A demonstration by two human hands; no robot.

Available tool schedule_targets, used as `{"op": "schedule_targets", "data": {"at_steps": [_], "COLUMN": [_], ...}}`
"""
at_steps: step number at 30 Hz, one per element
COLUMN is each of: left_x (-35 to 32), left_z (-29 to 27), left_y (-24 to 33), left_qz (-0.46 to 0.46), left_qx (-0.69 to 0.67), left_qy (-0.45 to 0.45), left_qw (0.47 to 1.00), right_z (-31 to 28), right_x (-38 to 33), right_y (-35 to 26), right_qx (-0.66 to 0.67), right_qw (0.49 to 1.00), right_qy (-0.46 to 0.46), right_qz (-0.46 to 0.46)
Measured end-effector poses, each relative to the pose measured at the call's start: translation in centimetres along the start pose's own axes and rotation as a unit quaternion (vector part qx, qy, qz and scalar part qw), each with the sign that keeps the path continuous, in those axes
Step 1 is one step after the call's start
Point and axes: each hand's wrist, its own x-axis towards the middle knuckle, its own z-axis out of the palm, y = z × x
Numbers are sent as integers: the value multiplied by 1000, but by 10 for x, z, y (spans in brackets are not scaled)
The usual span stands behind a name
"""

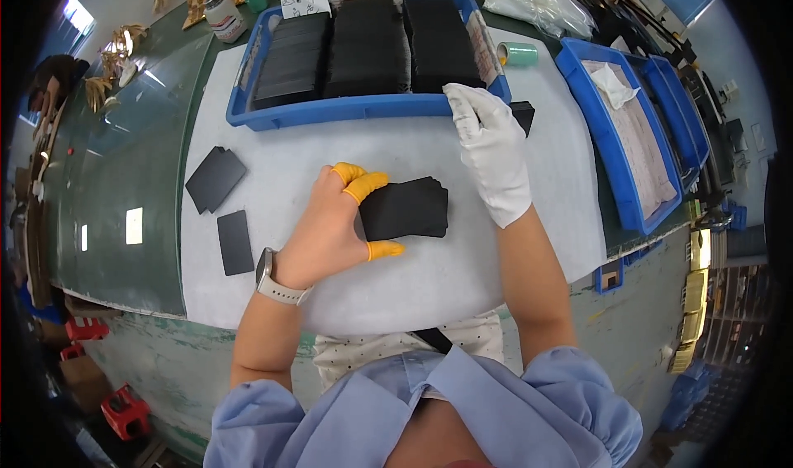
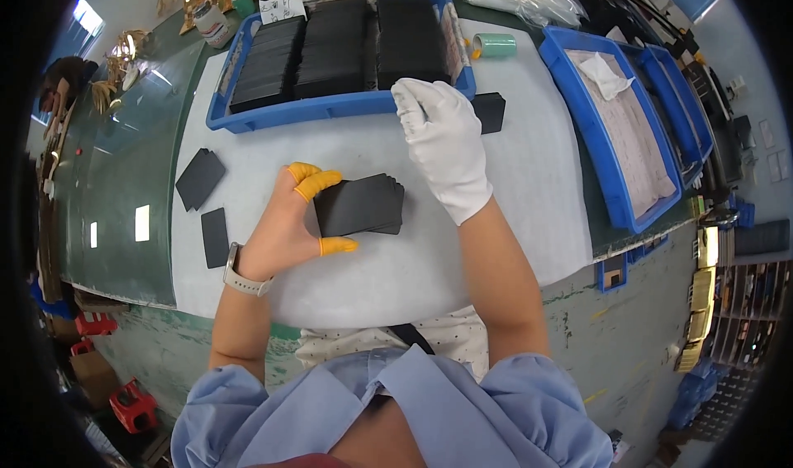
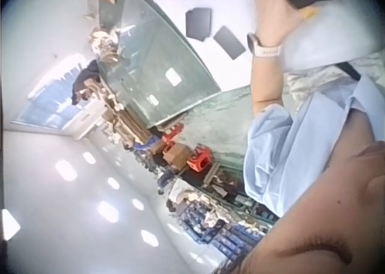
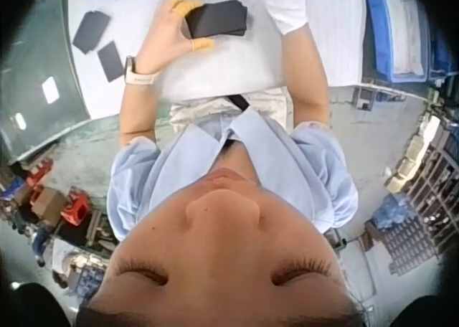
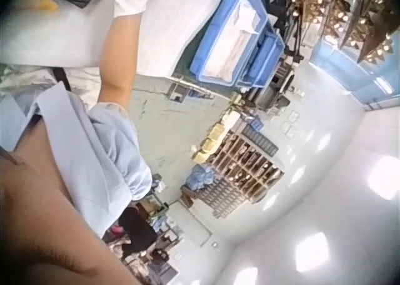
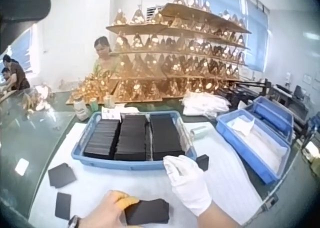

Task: The person inspects and wipes black metal plates by hand at a factory workbench.

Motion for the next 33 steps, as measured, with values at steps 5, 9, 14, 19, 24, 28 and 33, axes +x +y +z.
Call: {"op": "schedule_targets", "data": {"at_steps": [5,9,14,19,24,28,33], "left_x": [1,7,8,9,10,8,8], "left_z": [1,2,8,17,18,11,4], "left_y": [3,5,10,14,8,6,3], "left_qz": [-34,-14,9,8,18,-7,-4], "left_qx": [-5,-3,6,4,-16,-14,-44], "left_qy": [-6,-14,15,21,43,40,63], "left_qw": [999,1000,1000,1000,999,999,997], "right_z": [-4,-9,-15,-26,-27,-23,-20], "right_x": [2,-1,1,-6,-6,-4,-2], "right_y": [5,6,18,18,23,18,5], "right_qx": [-31,-8,-91,-56,-105,-50,-13], "right_qw": [997,1000,981,992,981,991,998], "right_qy": [34,-4,8,-4,-6,1,3], "right_qz": [-65,-2,-170,-110,-161,-124,-62]}}
